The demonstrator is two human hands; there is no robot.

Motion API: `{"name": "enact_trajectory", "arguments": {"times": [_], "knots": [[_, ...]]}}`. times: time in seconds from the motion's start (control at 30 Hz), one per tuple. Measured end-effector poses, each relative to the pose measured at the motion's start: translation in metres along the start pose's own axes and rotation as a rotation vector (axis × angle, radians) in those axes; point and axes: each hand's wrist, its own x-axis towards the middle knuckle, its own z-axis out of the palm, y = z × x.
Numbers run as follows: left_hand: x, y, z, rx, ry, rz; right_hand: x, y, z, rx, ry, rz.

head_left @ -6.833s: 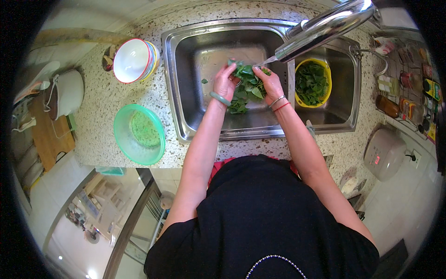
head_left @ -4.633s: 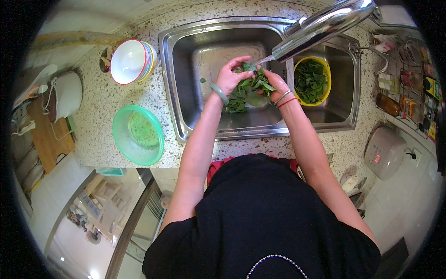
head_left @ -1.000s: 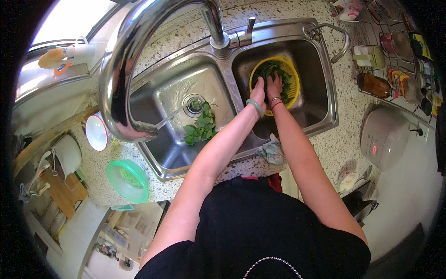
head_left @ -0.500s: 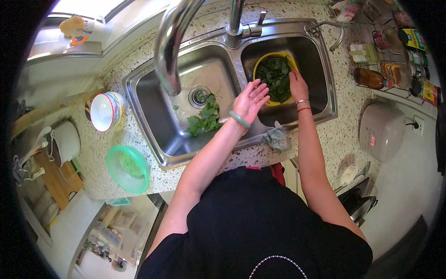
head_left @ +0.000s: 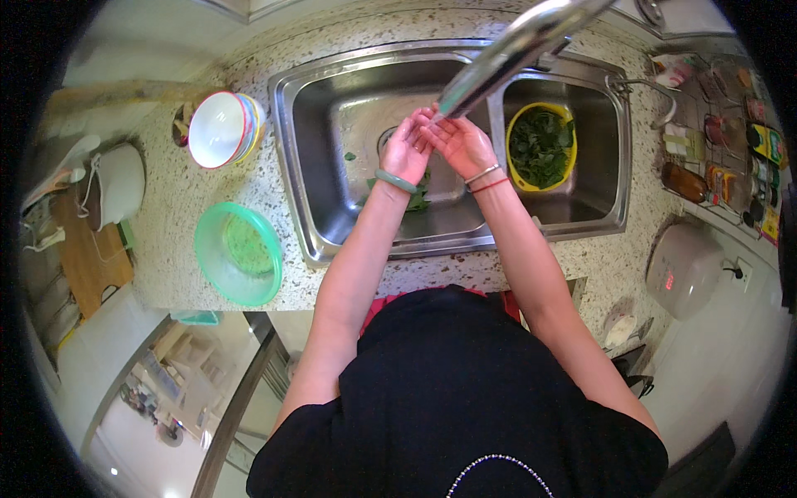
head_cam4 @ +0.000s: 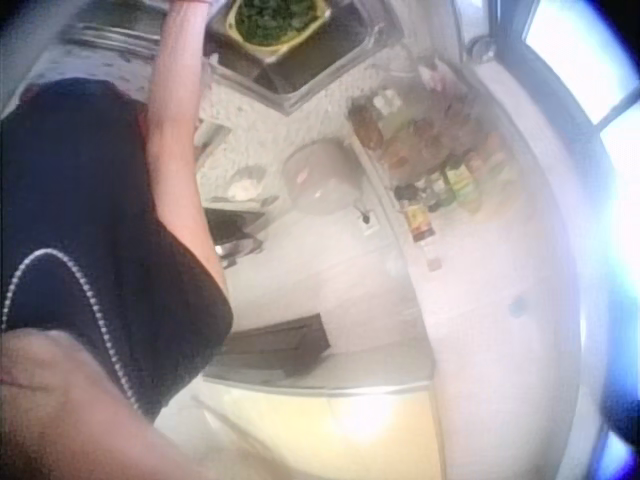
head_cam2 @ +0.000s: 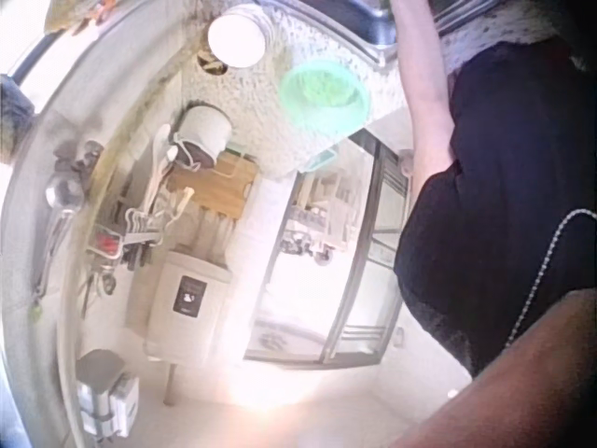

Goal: The person washes leafy green vegetables under running tap water in a double-basin stainless steel sink. They handle the greens by hand, rinsing them and placing the cleaned leaves into a yellow colander in the adjacent basin. The process continues until the colander is filled with washed greens.

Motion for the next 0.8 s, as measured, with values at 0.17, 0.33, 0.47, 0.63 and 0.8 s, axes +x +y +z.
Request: {"name": "enact_trajectory", "arguments": {"times": [0.17, 0.33, 0.47, 0.63, 0.8], "knots": [[-0.009, 0.029, -0.019, 0.289, 0.099, 0.060, 0.029, 0.022, -0.004, -0.089, 0.007, 0.080], [0.016, 0.012, -0.115, 1.085, 0.263, 0.108, 0.036, 0.041, -0.036, -0.360, 0.109, 0.115], [0.004, -0.018, -0.126, 1.916, 0.422, -0.166, 0.040, 0.056, -0.086, -0.799, 0.385, 0.041], [-0.017, -0.007, -0.077, 2.072, 0.506, -0.394, 0.049, 0.077, -0.128, -1.918, 0.327, -0.307], [0.001, 0.027, -0.110, 2.166, 0.742, 0.142, 0.044, 0.089, -0.091, -2.327, 0.158, -0.101]]}}
